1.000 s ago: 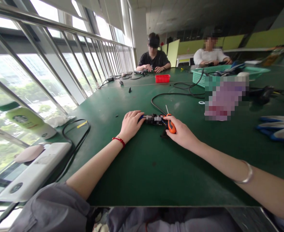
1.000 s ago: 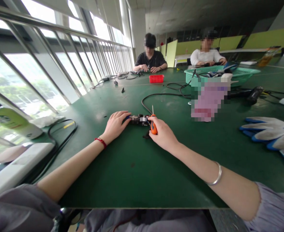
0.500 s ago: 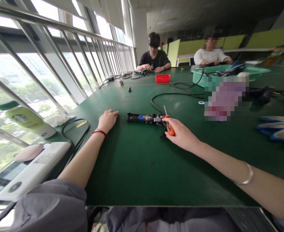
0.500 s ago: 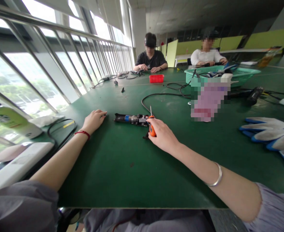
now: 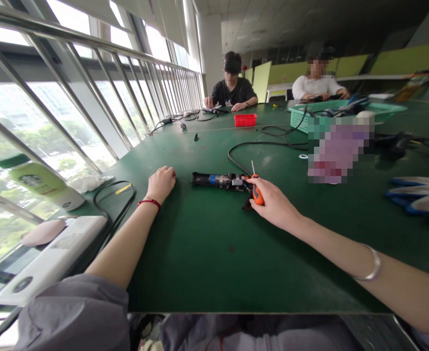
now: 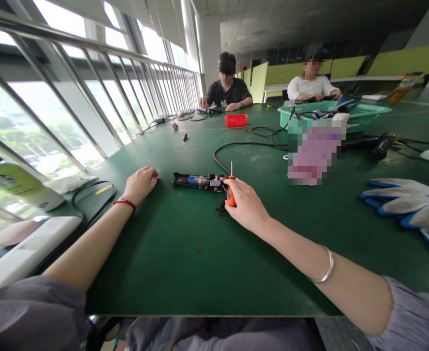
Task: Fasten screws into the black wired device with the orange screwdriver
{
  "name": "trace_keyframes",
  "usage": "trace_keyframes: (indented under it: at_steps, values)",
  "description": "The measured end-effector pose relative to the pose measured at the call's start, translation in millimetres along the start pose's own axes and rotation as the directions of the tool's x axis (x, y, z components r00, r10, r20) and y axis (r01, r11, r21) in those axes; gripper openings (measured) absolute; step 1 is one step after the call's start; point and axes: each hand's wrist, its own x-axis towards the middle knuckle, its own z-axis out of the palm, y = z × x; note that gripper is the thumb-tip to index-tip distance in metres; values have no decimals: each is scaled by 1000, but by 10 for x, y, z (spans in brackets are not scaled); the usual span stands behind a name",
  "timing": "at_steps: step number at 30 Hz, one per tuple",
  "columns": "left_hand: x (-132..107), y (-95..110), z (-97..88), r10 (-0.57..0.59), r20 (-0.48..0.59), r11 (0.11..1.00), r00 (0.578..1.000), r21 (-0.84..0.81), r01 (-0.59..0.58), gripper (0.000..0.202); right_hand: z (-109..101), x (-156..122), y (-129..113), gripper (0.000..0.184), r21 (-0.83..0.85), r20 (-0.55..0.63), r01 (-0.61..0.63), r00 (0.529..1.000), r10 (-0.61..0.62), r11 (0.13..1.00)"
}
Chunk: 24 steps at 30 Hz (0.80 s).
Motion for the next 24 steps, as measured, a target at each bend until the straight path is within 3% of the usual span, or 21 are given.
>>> trace_keyframes:
  at_steps: [3,5,9,13,15,20,24]
  values:
    - [-48,127,-96,23,-88,995,996,-98,-32,25,-2,5,4,45,5,26,-54,998,54,999]
    - [-94,296,-181,84,-196,983,977,-145,-114,23,-13,8,2,44,6,31,-81,996,81,997]
    - [-235,728,-317,327,-339,891,882,-202,-408,22,-33,-3,-23,39,67,-7,-73,997,74,995]
    - [-370,1026,-311,416,-396,732,818,-387,-560,17,-30,-36,-66,35,160,-16,-10,1000,13,987]
    - [-393,1077,-260,416,-390,699,821,-440,-563,13,-24,-48,-84,35,174,-9,39,999,-39,984]
    - [-357,1043,-143,331,-346,673,878,-566,-477,9,-31,-49,-100,35,176,6,61,998,-63,983]
    - [-345,1012,-160,344,-357,671,868,-553,-494,10,-46,-43,-102,35,178,13,57,998,-60,982]
